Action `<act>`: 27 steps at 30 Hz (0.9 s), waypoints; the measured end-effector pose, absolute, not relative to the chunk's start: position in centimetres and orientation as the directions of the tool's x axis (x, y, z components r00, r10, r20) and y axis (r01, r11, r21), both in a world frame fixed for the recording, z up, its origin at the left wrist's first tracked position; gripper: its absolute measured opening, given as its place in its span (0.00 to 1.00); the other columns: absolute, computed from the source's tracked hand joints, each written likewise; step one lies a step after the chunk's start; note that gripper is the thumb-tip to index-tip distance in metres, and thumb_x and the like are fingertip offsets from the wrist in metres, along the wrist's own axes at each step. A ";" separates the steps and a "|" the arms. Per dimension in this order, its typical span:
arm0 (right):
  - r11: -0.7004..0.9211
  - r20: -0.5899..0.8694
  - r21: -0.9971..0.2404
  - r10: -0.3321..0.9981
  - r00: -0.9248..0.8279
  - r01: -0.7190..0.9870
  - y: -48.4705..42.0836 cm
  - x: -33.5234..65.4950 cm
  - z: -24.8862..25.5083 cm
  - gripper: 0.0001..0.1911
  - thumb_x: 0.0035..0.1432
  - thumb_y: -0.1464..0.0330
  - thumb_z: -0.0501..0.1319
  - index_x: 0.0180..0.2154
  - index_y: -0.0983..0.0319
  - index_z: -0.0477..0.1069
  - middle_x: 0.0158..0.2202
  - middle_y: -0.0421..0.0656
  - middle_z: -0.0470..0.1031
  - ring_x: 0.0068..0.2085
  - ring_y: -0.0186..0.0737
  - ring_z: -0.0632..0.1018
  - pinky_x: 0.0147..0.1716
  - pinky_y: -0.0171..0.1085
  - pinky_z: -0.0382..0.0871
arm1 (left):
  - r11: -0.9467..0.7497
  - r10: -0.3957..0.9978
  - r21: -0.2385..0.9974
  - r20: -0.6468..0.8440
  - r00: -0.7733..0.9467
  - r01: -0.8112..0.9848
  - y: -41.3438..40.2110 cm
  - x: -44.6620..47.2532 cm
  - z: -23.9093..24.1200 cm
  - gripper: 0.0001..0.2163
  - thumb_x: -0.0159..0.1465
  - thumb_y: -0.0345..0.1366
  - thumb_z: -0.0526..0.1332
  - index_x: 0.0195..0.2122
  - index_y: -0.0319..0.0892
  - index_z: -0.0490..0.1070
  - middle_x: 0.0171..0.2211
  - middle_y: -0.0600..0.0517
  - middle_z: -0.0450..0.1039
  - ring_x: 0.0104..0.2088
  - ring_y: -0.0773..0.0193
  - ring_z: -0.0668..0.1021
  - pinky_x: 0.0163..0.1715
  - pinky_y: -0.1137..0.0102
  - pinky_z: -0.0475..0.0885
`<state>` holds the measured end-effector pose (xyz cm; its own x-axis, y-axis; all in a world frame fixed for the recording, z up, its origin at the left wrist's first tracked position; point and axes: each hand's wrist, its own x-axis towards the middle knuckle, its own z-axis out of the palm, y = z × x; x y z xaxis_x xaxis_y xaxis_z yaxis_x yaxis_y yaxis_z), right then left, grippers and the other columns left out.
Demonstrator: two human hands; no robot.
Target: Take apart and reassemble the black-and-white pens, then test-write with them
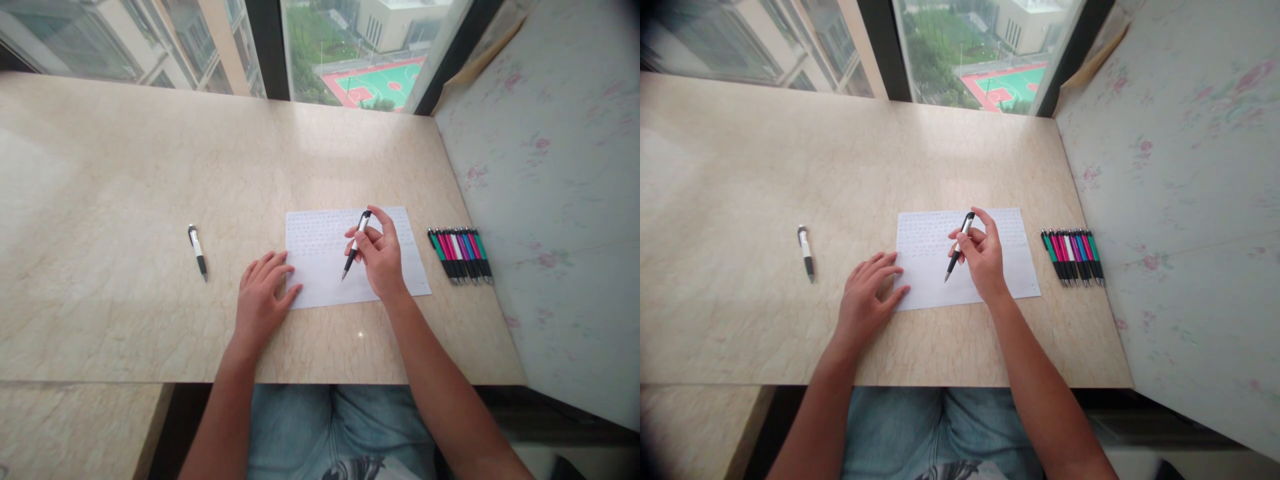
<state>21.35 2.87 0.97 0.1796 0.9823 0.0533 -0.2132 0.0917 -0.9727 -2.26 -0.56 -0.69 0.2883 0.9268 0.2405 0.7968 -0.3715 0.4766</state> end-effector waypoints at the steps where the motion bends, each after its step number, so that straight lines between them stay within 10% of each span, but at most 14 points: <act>1: 0.081 0.039 -0.973 0.981 0.189 -0.216 2.9 21.4 1.0 0.32 0.59 0.59 0.65 0.60 0.50 0.55 0.36 0.38 0.78 0.26 0.33 0.77 0.21 0.33 0.65 | -0.373 0.926 0.477 0.243 0.289 0.796 -0.6 -2.3 -0.7 0.10 0.64 0.39 0.62 0.45 0.46 0.72 0.60 0.46 0.71 0.63 0.50 0.68 0.62 0.48 0.59; 18: -0.030 0.066 -0.977 0.898 0.435 0.211 3.0 25.5 -0.4 0.18 0.56 0.58 0.63 0.46 0.61 0.72 0.34 0.42 0.78 0.29 0.34 0.74 0.31 0.35 0.70 | -0.398 0.914 0.464 0.276 0.298 0.791 -0.4 -2.5 -1.2 0.10 0.64 0.40 0.62 0.45 0.46 0.72 0.59 0.46 0.71 0.63 0.48 0.68 0.62 0.48 0.59; 27: -0.190 0.282 -0.469 0.893 0.350 0.862 0.3 29.3 -0.3 0.14 0.59 0.69 0.57 0.45 0.64 0.75 0.38 0.48 0.78 0.31 0.39 0.74 0.39 0.40 0.67 | -0.405 0.911 0.456 0.281 0.303 0.793 -0.3 -2.4 -1.1 0.10 0.64 0.39 0.62 0.45 0.45 0.72 0.59 0.45 0.71 0.63 0.48 0.68 0.61 0.48 0.60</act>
